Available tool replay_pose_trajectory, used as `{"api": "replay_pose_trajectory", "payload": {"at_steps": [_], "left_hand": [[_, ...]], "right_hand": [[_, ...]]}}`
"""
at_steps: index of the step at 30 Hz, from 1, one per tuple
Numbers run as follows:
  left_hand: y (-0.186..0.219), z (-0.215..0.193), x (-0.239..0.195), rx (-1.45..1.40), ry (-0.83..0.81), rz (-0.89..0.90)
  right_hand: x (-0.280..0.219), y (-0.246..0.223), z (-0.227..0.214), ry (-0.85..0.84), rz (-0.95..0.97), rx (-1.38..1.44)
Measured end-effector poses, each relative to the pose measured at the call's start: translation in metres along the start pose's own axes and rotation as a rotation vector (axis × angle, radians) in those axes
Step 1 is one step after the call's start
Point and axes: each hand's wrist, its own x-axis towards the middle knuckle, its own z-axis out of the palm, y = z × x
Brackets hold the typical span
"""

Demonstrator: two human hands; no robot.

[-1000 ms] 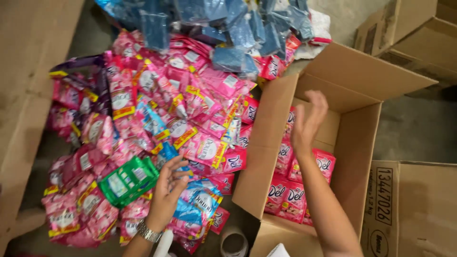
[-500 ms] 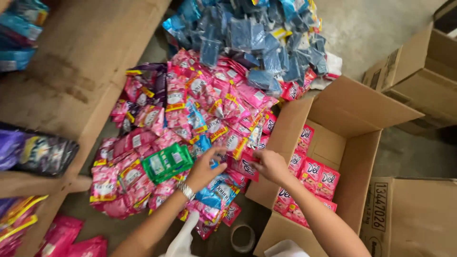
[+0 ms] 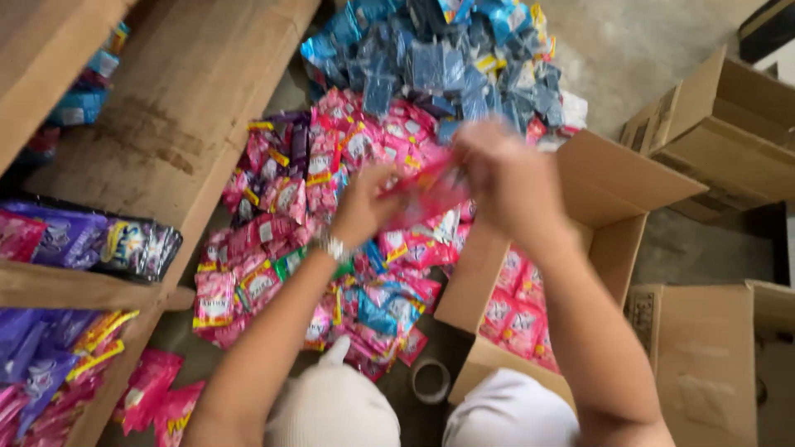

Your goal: The person sorts various detergent packets from a large pile on the floor into cardboard boxes by hand.

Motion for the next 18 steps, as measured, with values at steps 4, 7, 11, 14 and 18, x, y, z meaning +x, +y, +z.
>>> {"api": "replay_pose_trajectory", "payload": {"at_steps": [4,7,11,14,18], "left_hand": [[0.084,-0.007,0.069,-0.394,-0.192,-0.068],[0.095,0.016,0.107,-0.224,-0.334,-0.051],[0.086,0.047,0.116,-0.222,-0.165,0.031],[0.085,0.054,0.113,-0.241,-0.034,0.007],[0.11,0.04,0.114,-0.423,0.053,-0.055]], "right_hand": [[0.026,-0.017,-0.063,0.236,-0.027,0.128],[0.015,0.024,-0.061,0.362,-0.042,0.163],[-0.002,0.077,-0.03,0.552,0.25,0.513],[-0.011,0.108,-0.011,0.617,0.312,1.023],[-0.024,0.122,0.009,0.152,0.435,1.097]]}}
